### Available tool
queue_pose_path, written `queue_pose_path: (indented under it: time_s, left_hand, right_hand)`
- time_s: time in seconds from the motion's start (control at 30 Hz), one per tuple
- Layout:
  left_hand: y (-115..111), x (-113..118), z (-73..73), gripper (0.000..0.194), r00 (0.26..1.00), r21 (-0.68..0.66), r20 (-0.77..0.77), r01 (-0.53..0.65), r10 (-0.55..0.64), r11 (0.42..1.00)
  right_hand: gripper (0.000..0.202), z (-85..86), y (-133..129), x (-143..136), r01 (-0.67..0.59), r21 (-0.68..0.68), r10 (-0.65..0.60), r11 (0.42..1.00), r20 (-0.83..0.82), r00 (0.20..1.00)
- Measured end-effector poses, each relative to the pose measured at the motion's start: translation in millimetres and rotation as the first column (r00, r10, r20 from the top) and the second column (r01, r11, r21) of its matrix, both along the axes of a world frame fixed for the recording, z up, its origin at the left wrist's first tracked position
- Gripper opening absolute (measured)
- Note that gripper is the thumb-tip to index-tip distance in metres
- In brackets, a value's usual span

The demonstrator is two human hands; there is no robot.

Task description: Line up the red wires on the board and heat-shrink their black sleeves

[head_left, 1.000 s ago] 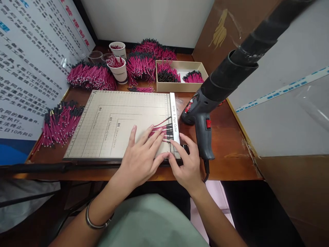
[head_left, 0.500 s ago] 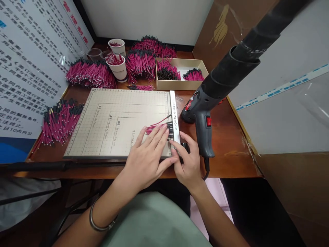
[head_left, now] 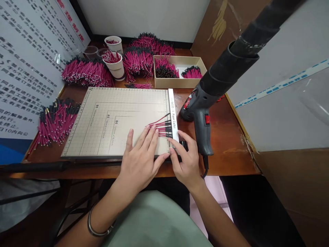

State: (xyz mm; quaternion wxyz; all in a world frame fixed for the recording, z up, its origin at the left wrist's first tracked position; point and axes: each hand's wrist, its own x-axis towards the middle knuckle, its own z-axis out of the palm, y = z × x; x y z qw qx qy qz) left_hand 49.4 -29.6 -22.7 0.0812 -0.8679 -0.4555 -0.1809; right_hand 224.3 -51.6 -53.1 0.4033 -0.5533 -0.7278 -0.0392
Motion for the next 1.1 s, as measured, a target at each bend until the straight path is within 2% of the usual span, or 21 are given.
queue_pose_path:
  time_s: [0.17, 0.43, 0.5, 0.63, 0.77, 1.1]
  left_hand:
    - [0.9, 1.2, 0.8, 0.061, 0.998, 0.016, 0.013, 0.056, -0.056, 0.998]
    - [-7.1, 16.2, -3.8, 0.065, 1.000, -0.012, -0.003, -0.025, 0.025, 1.000]
    - [-8.0, 17.5, -3.2, 0.066, 1.000, -0.032, 0.002, -0.011, 0.011, 0.999]
    - [-1.4, 13.3, 3.5, 0.067, 0.999, -0.064, 0.018, 0.040, -0.039, 0.997]
    - [7.1, 8.5, 6.8, 0.075, 0.999, -0.060, 0.017, -0.026, 0.027, 0.998]
    - [-0.4, 11.7, -2.7, 0.074, 0.999, 0.019, -0.014, 0.036, -0.036, 0.999]
  right_hand:
    - [0.030, -2.0, 0.1, 0.3, -0.010, -0.003, 0.010, 1.000, -0.013, 1.000]
    - [0.035, -7.2, -0.1, 0.7, -0.009, -0.012, 0.008, 1.000, -0.041, 0.999]
    - [0.035, -7.0, 0.0, 0.8, -0.005, -0.012, 0.004, 1.000, -0.034, 0.999]
    - [0.033, -5.8, 0.4, 0.3, 0.009, -0.012, -0.009, 1.000, -0.017, 1.000]
    - [0.031, -4.2, 0.7, -0.7, 0.020, -0.008, -0.020, 1.000, -0.005, 1.000]
    - [0.032, -5.6, 0.8, -0.3, 0.018, -0.004, -0.018, 1.000, -0.014, 1.000]
